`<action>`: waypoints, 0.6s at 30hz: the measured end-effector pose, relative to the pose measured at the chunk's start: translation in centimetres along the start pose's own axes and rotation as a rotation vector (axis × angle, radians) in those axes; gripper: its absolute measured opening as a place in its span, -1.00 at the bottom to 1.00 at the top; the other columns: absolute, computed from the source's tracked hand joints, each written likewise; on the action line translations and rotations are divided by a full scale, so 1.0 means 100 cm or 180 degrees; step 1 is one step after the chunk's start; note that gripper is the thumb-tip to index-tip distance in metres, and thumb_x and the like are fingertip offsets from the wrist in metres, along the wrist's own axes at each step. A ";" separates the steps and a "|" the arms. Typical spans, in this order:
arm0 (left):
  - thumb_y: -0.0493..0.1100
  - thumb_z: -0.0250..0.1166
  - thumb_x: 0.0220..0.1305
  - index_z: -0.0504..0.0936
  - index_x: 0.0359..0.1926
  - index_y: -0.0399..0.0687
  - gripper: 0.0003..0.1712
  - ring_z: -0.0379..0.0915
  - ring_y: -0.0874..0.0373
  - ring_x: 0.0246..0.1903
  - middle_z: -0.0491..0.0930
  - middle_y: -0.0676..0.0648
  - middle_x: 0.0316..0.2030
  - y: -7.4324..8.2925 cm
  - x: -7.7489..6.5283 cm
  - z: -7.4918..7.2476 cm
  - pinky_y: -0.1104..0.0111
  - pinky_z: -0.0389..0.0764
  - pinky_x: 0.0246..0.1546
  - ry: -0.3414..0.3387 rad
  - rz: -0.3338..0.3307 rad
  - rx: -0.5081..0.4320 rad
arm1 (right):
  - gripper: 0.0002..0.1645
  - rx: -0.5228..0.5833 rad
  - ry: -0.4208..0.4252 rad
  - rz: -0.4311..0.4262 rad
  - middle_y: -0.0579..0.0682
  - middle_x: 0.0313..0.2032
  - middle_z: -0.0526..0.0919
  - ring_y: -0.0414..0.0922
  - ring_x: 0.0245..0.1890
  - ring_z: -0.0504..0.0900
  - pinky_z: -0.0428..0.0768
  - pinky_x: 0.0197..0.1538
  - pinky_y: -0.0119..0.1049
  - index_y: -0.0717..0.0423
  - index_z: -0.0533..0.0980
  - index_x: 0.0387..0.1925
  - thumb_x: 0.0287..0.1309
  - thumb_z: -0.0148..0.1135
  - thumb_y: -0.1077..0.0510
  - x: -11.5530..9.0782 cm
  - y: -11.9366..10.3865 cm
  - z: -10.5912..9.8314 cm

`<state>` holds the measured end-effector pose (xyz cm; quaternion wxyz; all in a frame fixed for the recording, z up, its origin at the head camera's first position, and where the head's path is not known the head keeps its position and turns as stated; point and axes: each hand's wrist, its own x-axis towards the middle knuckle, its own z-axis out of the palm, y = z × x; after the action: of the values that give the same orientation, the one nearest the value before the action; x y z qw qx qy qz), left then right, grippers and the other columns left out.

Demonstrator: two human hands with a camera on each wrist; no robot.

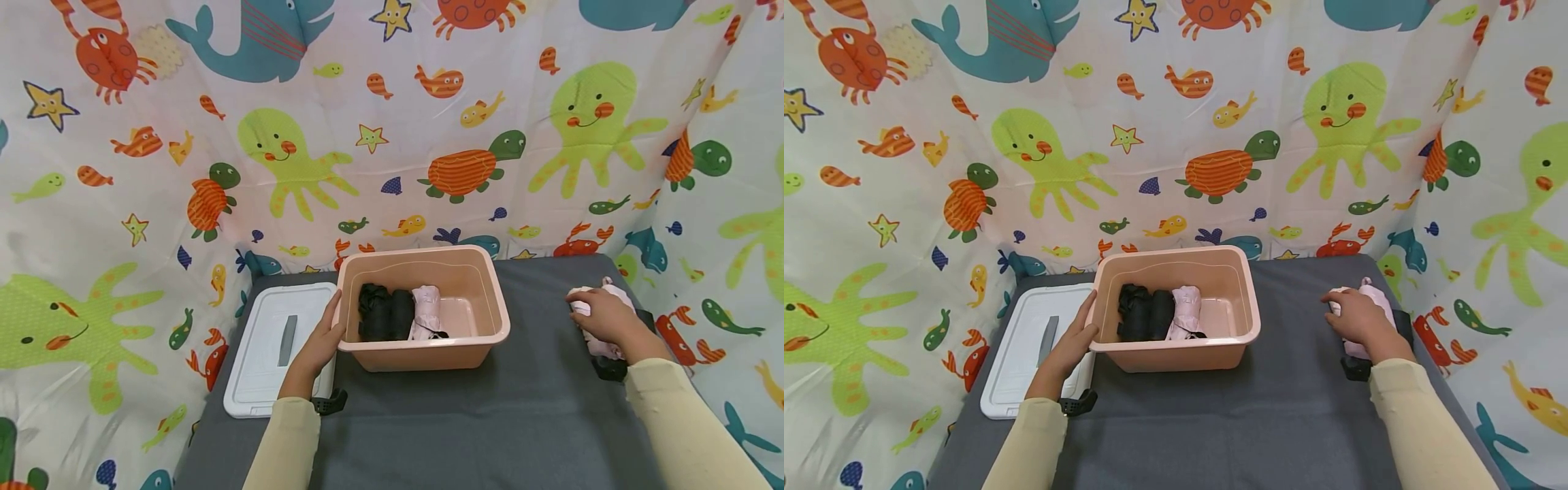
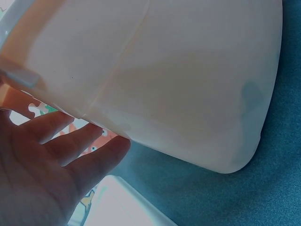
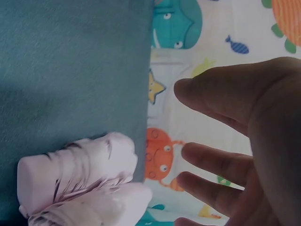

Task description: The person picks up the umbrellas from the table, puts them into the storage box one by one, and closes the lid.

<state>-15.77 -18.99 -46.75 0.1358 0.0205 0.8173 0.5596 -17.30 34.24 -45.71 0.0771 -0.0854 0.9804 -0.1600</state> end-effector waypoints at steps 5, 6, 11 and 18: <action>-0.18 -0.10 0.42 -0.23 0.51 0.53 -0.19 -0.14 -0.18 0.49 -0.22 -0.01 0.55 -0.021 0.012 0.000 -0.30 0.06 0.31 0.0082 0.0039 -0.0019 | -0.33 -0.0003 -0.0008 0.0204 0.55 0.23 0.28 0.51 0.23 0.17 0.23 0.15 0.47 0.27 0.37 0.27 0.21 0.16 0.00 0.000 0.016 0.006; -0.18 -0.11 0.41 -0.22 0.50 0.56 -0.18 -0.12 -0.19 0.48 -0.22 -0.01 0.55 -0.025 0.014 0.001 -0.30 0.07 0.30 0.0102 0.0058 0.0005 | -0.31 0.0005 -0.0024 0.0251 0.57 0.24 0.24 0.52 0.23 0.15 0.23 0.13 0.49 0.28 0.34 0.28 0.21 0.16 -0.01 0.001 0.019 0.007; -0.15 -0.09 0.37 -0.20 0.46 0.68 -0.17 -0.06 -0.17 0.47 -0.17 0.03 0.54 -0.033 0.018 0.003 -0.30 0.13 0.28 0.0200 0.0089 0.0069 | -0.30 -0.0001 -0.0085 0.0392 0.61 0.25 0.12 0.55 0.20 0.14 0.25 0.07 0.52 0.29 0.35 0.26 0.17 0.17 -0.01 0.001 0.033 0.012; -0.21 -0.10 0.39 -0.23 0.52 0.45 -0.17 -0.10 -0.20 0.48 -0.21 -0.05 0.55 -0.008 0.004 0.001 -0.29 0.11 0.30 0.0071 0.0021 -0.0004 | -0.32 0.0011 -0.0165 0.0540 0.64 0.20 0.10 0.60 0.13 0.13 0.27 0.00 0.54 0.30 0.35 0.23 0.13 0.14 0.02 -0.001 0.048 0.017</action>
<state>-16.01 -19.10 -47.59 0.1248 0.0168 0.8183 0.5608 -17.57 38.27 -48.85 0.1158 -0.0061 0.9815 -0.1524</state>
